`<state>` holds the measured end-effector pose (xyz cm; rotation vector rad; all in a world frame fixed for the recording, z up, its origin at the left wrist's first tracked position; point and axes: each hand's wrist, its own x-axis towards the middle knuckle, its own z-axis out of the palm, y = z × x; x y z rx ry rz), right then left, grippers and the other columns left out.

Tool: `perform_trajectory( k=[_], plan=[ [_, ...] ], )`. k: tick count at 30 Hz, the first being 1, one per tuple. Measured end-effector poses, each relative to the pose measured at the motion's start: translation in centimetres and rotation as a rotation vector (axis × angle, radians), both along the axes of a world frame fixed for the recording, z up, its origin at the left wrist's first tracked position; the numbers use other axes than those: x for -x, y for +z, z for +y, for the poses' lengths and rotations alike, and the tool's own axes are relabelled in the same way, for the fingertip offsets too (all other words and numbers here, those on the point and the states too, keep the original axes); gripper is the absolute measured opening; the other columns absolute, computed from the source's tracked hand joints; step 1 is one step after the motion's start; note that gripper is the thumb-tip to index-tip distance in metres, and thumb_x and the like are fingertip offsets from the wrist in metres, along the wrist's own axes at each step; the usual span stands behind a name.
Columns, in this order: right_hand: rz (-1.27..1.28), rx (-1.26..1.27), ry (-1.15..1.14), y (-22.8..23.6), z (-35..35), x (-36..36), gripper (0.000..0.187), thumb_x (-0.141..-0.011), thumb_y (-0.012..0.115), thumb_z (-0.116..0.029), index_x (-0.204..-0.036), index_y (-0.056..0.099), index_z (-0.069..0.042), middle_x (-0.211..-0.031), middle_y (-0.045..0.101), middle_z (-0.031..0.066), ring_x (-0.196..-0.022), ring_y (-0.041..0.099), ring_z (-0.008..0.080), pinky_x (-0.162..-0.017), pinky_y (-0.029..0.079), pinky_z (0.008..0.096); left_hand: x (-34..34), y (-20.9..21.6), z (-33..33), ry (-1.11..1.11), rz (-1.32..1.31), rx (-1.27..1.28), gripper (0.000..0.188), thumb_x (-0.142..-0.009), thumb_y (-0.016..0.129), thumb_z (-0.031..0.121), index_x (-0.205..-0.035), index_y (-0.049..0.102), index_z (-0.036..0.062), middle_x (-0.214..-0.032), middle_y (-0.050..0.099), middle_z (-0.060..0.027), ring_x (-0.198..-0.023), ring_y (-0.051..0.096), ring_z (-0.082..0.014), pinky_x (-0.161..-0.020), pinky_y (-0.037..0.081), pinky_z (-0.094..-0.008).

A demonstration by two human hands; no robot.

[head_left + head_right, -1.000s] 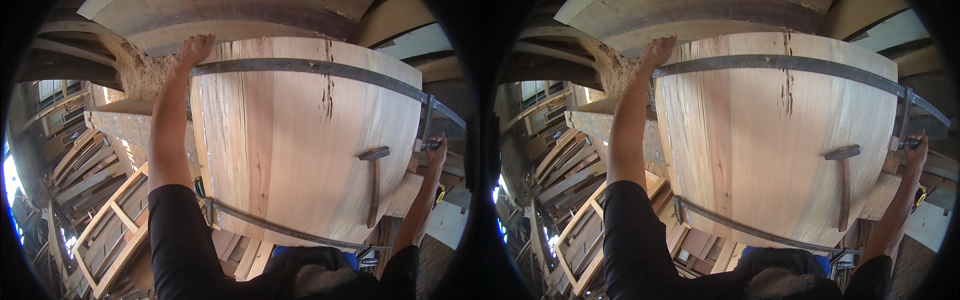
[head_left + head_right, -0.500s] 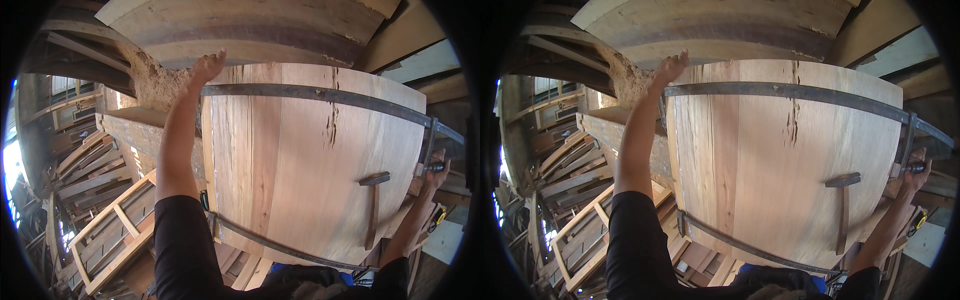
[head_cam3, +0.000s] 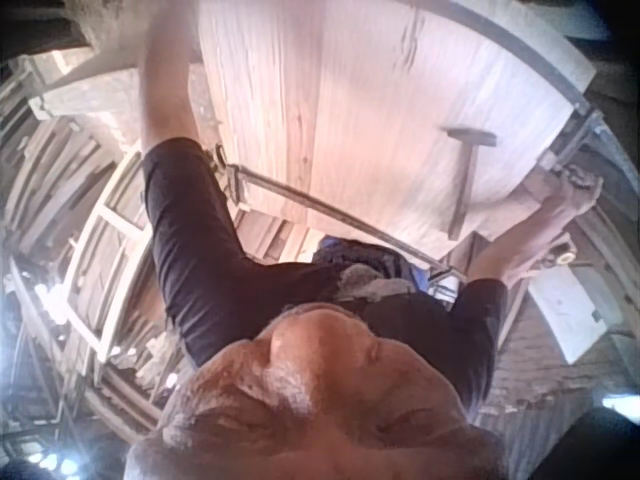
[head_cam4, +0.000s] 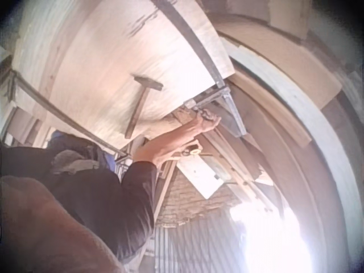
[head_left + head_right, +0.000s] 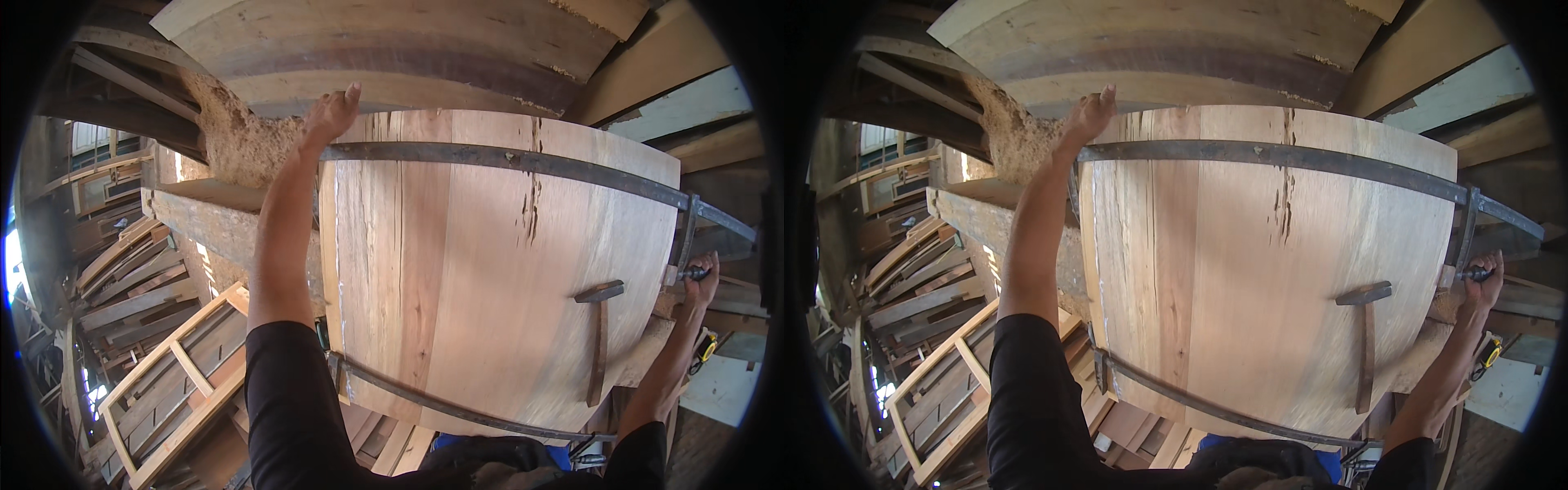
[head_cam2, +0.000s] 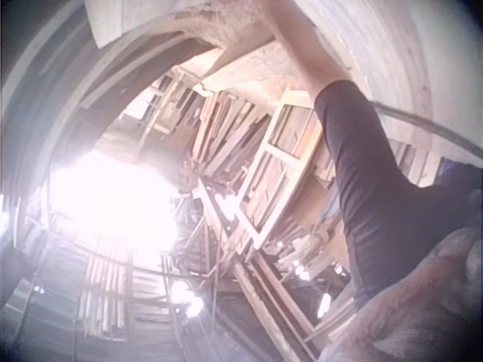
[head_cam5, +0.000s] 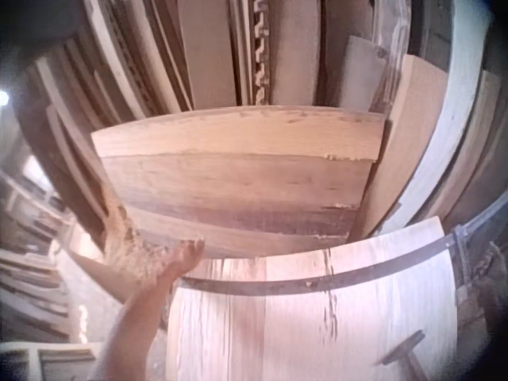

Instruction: The person clamps several wood boards together using two long metal clamps, hammering wooden wedges into the clamps to tighten them.

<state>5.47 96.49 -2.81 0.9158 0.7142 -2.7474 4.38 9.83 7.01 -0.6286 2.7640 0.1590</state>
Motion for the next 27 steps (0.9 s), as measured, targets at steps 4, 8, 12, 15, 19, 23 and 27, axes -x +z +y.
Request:
perform_trajectory(
  k=[4,8,12,15,19,23,27],
  plan=[
    [-0.307,-0.412,-0.073,1.6,-2.3,0.9,0.025,-0.097,0.056,-0.015,-0.074,0.047,-0.012,-0.061,0.043,-0.0034,-0.054,0.046,0.0081,-0.051,0.046,0.0248,-0.1,1.6,2.6,0.012,-0.074,-0.115,0.072,-0.098,0.027,0.061,-0.104,0.067,0.0009,-0.111,0.064,-0.0284,-0.115,0.055,-0.0455,-0.102,0.04,-0.0503],
    [-0.3,-0.483,-0.07,1.4,-4.8,1.1,0.025,-0.096,0.056,-0.015,-0.073,0.047,-0.013,-0.06,0.045,-0.0028,-0.053,0.047,0.008,-0.05,0.046,0.0245,-2.4,2.2,-0.6,0.139,0.156,-0.277,0.066,-0.099,0.033,0.057,-0.128,0.05,0.0006,-0.133,0.053,-0.0239,-0.127,0.048,-0.0391,-0.107,0.035,-0.0459],
    [-0.285,-0.466,-0.05,1.3,-3.3,0.4,0.026,-0.096,0.056,-0.015,-0.072,0.047,-0.013,-0.06,0.045,-0.0026,-0.053,0.047,0.008,-0.05,0.046,0.025,-11.0,7.1,1.2,0.458,0.78,-0.587,0.064,-0.099,0.038,0.056,-0.136,0.04,0.004,-0.142,0.04,-0.0168,-0.134,0.035,-0.0287,-0.113,0.025,-0.0426],
    [-0.221,-0.446,-0.064,0.9,-1.5,0.5,0.026,-0.097,0.056,-0.015,-0.072,0.047,-0.012,-0.061,0.046,-0.0018,-0.053,0.047,0.009,-0.05,0.046,0.0255,-27.8,9.2,-1.2,0.511,1.103,-0.406,0.065,-0.1,0.043,0.05,-0.14,0.033,-0.0007,-0.139,0.037,-0.0129,-0.129,0.035,-0.0231,-0.111,0.025,-0.0392],
    [-0.142,-0.413,0.058,-1.7,1.5,1.4,0.027,-0.097,0.055,-0.013,-0.072,0.045,-0.01,-0.062,0.045,0.0023,-0.057,0.048,0.0144,-0.059,0.048,0.0299,-51.9,9.4,4.8,1.008,0.497,-0.62,0.059,-0.098,0.055,0.038,-0.137,0.037,-0.001,-0.13,0.047,-0.0122,-0.119,0.045,-0.0219,-0.104,0.035,-0.0364],
    [-0.136,-0.37,0.095,-3.9,4.1,3.2,0.028,-0.096,0.055,-0.012,-0.071,0.043,-0.009,-0.062,0.044,0.0037,-0.059,0.048,0.0162,-0.063,0.049,0.0323,-58.2,8.2,10.7,0.849,0.013,-0.969,0.043,-0.089,0.069,0.032,-0.118,0.057,0.0024,-0.107,0.06,-0.0043,-0.097,0.056,-0.0124,-0.082,0.048,-0.0291],
    [-0.145,-0.43,0.089,-4.5,5.3,3.4,0.029,-0.098,0.053,-0.015,-0.071,0.044,-0.009,-0.062,0.045,0.0043,-0.061,0.05,0.0183,-0.066,0.049,0.0351,-57.7,7.6,11.1,1.099,-0.216,-1.052,0.047,-0.078,0.081,0.017,-0.118,0.059,0.0064,-0.1,0.059,0.005,-0.09,0.052,-0.0069,-0.083,0.044,-0.0275]
  ],
)
